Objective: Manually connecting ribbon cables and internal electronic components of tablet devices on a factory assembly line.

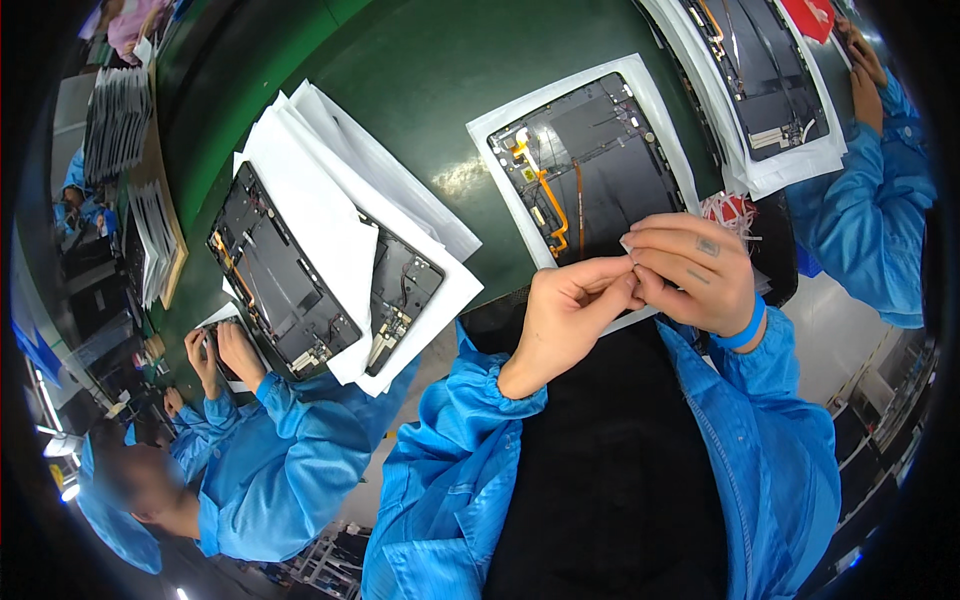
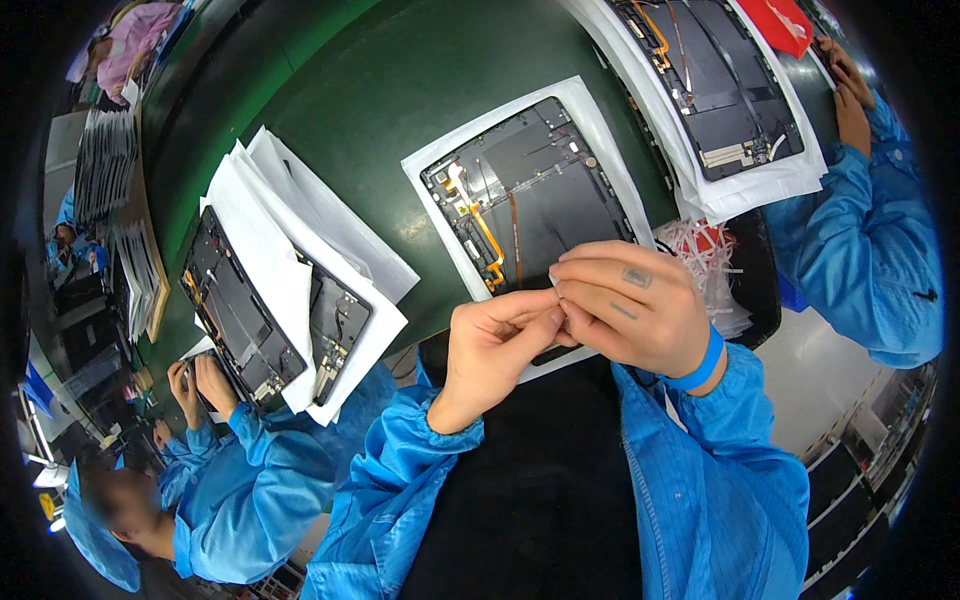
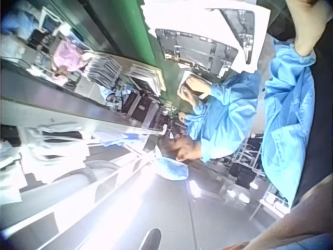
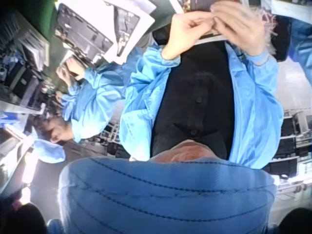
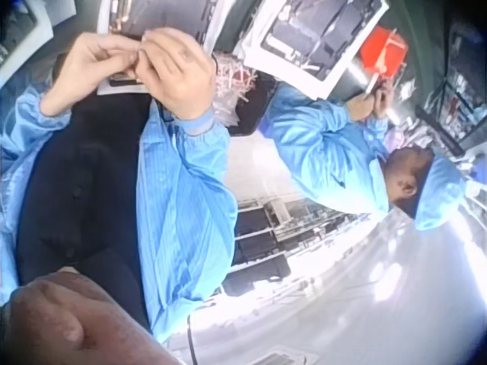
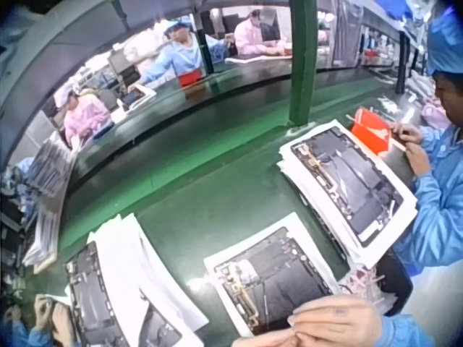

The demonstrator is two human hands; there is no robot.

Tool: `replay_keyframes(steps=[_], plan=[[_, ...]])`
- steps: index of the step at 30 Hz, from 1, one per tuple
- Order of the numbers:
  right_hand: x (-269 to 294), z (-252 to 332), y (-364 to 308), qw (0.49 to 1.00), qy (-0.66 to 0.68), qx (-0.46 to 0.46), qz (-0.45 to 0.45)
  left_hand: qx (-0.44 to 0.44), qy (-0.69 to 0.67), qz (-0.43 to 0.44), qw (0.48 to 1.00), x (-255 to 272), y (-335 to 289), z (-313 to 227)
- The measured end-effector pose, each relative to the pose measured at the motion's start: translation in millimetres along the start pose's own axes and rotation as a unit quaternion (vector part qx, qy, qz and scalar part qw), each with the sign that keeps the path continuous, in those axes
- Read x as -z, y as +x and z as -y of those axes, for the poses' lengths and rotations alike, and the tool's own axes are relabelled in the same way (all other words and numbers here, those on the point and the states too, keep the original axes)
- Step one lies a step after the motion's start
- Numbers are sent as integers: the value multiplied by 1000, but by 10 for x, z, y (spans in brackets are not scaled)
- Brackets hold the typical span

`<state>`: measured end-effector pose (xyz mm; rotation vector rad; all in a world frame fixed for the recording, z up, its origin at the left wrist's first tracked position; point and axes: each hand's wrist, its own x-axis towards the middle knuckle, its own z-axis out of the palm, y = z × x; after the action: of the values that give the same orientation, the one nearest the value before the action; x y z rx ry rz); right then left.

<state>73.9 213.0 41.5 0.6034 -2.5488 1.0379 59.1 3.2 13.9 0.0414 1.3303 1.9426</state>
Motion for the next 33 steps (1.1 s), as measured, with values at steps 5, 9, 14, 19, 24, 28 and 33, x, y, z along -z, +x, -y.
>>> replay_keyframes(steps=[5,9,14,19,24,28,33], plan=[[68,-33,-34,999,-32,27,21,-12,104,-2,995,-71,-36,6],[116,-87,-107,999,-8,-18,43,13,56,26,998,-29,-77,48],[158,22,-67,1000,-3,-6,4,30,-7,13,999,16,-73,16],[192,103,-28,997,-52,39,38,-6,85,8,996,-8,-105,34],[141,105,-108,995,-73,49,46,-36,226,20,973,-60,-60,-120],[151,87,-109,993,-80,59,63,-52,279,37,958,-86,-62,-158],[146,72,-120,994,-67,28,87,-18,219,44,975,-63,-72,-107]])
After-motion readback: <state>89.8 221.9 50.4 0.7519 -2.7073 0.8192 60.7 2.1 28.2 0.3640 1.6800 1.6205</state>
